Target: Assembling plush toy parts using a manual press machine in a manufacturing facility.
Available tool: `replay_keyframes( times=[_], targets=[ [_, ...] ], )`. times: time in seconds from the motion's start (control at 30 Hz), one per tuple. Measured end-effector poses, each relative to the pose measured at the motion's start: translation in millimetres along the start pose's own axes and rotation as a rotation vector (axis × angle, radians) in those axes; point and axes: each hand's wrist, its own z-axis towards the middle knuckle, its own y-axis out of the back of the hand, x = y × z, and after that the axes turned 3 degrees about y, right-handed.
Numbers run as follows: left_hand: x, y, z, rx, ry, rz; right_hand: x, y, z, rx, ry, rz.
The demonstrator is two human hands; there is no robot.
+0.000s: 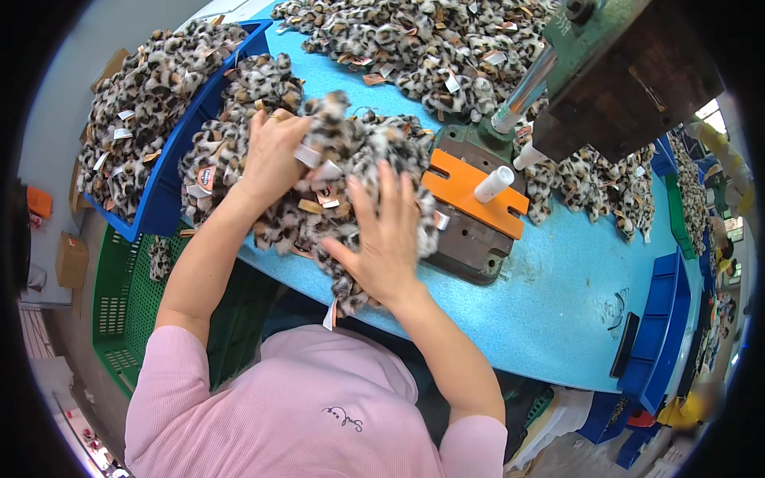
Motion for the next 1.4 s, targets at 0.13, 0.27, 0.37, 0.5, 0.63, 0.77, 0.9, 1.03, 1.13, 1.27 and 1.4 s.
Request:
replay_keyframes(
  times=[0.13,0.27,0.37,0.5,0.63,0.77,0.9,1.03,1.13,1.27,1.4],
  targets=[
    [46.6,-10.3,-1.2,-0.031,0.051,0.161,-0.3,-54.0,41.5,-0.037,-0.001,-0.007],
    [73.9,-7.9,-0.5,-0.018,0.103,0.181,3.8,-78.4,66.1,-0.038,0.02,-0.003],
    [72.4,-12.2,1.2,-0.045,0.104,0.17,-0.9,-63.5,69.4,0.086,0.028,-0.054],
    [75.0,-9.8,3.3,-0.089,0.04,0.206,3.8,-2.2,42.6,0.051,0.162,0.087],
    [40.1,18.4,-6.4,-0.261,-0.001,0.142,5.9,-5.9,-12.3,0.268,0.189,-0.052],
    [18.7,54.1,-39.2,-0.131,0.029,0.12,6.1,-18.9,8.0,0.106,0.253,-0.18],
    [26.8,60.8,-59.7,-0.043,0.117,0.037,1.5,-24.1,38.5,0.097,0.107,-0.188],
    [51.1,50.4,-55.4,0.06,0.175,-0.104,-9.4,-34.9,63.6,0.085,-0.034,-0.051],
    [58.4,39.6,-47.6,0.201,0.128,-0.148,-12.7,-45.2,73.6,0.15,-0.063,-0.036],
    [50.2,32.8,-32.6,0.378,0.092,-0.126,-13.4,-49.1,92.2,0.282,-0.097,-0.019],
    [47.4,4.8,-21.1,0.375,0.119,-0.287,-16.9,-60.0,92.5,0.148,-0.086,0.147]
  ],
)
